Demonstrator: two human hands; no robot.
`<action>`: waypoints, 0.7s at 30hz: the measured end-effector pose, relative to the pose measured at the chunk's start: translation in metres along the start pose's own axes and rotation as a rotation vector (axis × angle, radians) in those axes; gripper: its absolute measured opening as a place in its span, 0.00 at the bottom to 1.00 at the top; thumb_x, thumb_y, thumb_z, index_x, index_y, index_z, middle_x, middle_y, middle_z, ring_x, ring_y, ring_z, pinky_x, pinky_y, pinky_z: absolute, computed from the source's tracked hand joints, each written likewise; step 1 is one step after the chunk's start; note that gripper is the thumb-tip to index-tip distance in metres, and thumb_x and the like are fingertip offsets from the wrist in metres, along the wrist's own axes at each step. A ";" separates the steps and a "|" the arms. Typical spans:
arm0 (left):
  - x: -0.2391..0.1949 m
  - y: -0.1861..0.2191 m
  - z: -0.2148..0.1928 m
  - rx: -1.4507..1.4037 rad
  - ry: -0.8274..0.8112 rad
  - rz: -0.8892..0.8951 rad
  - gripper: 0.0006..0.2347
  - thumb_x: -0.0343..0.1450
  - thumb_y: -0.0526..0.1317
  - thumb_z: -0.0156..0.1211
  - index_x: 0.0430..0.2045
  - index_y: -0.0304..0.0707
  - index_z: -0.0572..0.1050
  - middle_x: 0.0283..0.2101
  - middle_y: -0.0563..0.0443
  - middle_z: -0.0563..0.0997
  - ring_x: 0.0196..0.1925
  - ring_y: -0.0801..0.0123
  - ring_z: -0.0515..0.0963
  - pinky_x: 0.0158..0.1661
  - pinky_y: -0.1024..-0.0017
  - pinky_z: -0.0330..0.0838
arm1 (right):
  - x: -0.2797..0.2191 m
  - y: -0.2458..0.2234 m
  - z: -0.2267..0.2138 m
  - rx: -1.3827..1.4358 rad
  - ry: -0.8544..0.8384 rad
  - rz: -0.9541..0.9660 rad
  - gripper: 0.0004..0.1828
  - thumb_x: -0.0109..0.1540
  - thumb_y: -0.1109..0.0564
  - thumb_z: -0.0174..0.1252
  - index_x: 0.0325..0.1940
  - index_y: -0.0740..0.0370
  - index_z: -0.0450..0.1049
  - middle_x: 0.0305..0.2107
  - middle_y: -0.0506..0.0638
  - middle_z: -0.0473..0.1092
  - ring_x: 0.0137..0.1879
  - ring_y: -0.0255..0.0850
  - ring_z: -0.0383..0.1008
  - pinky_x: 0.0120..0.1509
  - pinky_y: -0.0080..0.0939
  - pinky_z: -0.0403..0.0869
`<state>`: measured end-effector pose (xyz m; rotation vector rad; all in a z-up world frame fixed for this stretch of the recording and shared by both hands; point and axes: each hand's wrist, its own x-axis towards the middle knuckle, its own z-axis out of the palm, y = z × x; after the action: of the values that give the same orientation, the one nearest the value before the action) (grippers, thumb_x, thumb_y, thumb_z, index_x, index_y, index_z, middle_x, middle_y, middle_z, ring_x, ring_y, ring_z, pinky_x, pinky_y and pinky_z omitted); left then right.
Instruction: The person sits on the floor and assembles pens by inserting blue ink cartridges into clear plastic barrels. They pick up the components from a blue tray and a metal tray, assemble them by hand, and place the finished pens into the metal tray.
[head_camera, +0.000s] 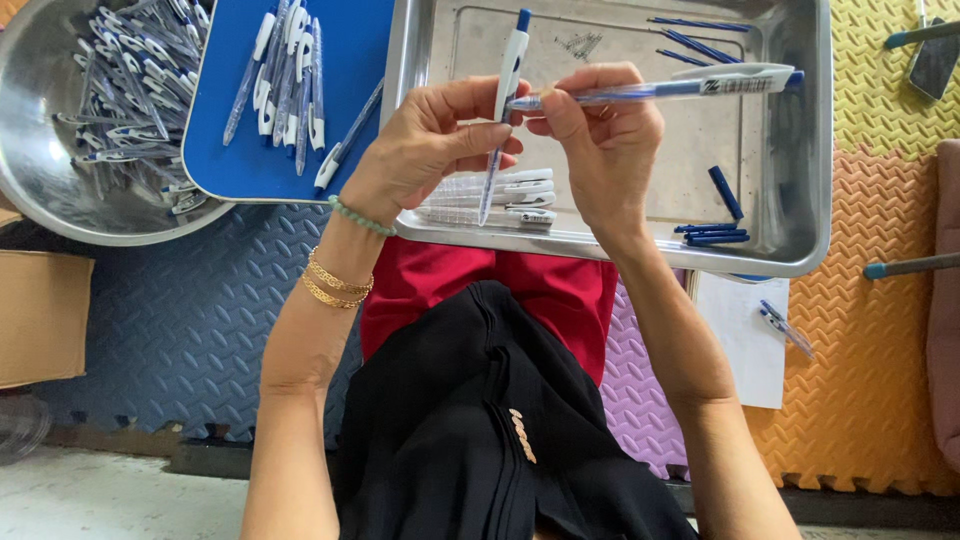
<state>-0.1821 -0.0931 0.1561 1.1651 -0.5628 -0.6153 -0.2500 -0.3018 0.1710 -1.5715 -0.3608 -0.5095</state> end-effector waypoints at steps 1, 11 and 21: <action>0.001 -0.002 0.000 -0.010 0.001 -0.005 0.21 0.76 0.41 0.71 0.65 0.37 0.77 0.58 0.43 0.87 0.53 0.60 0.91 0.56 0.62 0.91 | -0.001 0.001 0.000 -0.015 -0.001 -0.010 0.10 0.77 0.58 0.62 0.56 0.63 0.69 0.43 0.59 0.76 0.51 0.51 0.87 0.54 0.43 0.89; 0.001 -0.018 0.019 -0.161 0.136 -0.001 0.20 0.75 0.35 0.72 0.64 0.33 0.78 0.49 0.47 0.86 0.45 0.64 0.89 0.48 0.64 0.93 | -0.008 0.003 -0.005 -0.058 0.001 -0.124 0.07 0.76 0.69 0.58 0.53 0.68 0.65 0.43 0.67 0.75 0.46 0.54 0.86 0.50 0.46 0.90; -0.003 -0.020 0.016 -0.244 0.043 -0.160 0.21 0.77 0.34 0.68 0.68 0.32 0.76 0.49 0.50 0.84 0.41 0.72 0.83 0.40 0.75 0.86 | 0.004 -0.012 -0.033 -0.302 -0.006 -0.213 0.03 0.77 0.65 0.54 0.50 0.66 0.67 0.44 0.63 0.79 0.50 0.54 0.87 0.54 0.50 0.86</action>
<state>-0.1980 -0.1071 0.1413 0.9955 -0.3482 -0.7714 -0.2558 -0.3336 0.1842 -1.8363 -0.4754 -0.7513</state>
